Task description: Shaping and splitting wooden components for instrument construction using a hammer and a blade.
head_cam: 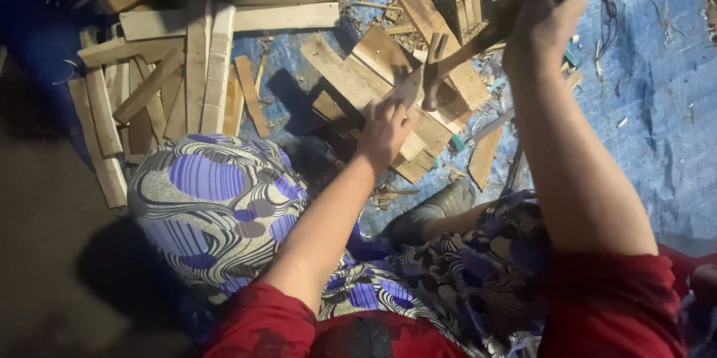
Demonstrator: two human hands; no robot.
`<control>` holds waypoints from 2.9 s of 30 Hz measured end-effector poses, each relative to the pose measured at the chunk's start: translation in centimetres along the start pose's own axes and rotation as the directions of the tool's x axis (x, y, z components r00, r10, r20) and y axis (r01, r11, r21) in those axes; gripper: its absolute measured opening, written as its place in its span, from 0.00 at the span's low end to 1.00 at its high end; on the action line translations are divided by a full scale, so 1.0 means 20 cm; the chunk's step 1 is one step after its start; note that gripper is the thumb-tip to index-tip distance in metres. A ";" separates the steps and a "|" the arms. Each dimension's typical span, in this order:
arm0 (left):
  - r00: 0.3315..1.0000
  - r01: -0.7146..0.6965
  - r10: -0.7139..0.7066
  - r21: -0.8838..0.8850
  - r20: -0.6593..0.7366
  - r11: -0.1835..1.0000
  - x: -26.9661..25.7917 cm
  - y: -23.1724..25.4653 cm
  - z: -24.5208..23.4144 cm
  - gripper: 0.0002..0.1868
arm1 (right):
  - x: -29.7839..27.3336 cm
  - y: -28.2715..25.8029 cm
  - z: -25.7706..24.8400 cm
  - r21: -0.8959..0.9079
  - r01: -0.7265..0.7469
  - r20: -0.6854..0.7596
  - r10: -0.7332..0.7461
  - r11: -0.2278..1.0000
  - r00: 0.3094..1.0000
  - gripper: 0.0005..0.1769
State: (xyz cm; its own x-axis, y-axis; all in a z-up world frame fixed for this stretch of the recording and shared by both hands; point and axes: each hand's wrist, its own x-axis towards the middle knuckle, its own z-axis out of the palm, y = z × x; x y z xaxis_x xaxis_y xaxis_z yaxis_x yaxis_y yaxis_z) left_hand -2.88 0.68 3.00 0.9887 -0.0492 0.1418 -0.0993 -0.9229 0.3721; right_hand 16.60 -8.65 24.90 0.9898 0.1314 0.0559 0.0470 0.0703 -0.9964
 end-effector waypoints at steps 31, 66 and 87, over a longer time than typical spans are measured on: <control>0.861 0.489 -0.416 -0.248 0.294 0.836 0.54 0.04 -0.18 0.04 | -0.92 -0.71 -0.72 -0.172 0.070 -0.082 -0.085 0.983 0.993 0.21; 0.924 0.242 -0.189 -0.127 0.332 0.962 0.77 -0.20 0.11 0.15 | -0.85 -0.67 -0.64 -0.097 0.028 0.049 -0.024 0.995 0.999 0.18; 0.922 0.384 -0.387 -0.085 -0.025 0.920 0.25 -0.05 0.07 0.30 | -0.25 -0.02 -0.04 -0.279 -0.183 0.032 0.199 0.943 0.979 0.17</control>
State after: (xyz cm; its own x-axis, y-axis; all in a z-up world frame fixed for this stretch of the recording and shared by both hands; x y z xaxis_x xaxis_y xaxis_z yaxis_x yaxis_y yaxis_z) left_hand 2.24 0.83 1.99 0.9469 0.3213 0.0094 0.2785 -0.8349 0.4747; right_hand 11.72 -10.07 25.01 0.9745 0.1741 -0.1415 -0.0987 -0.2337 -0.9673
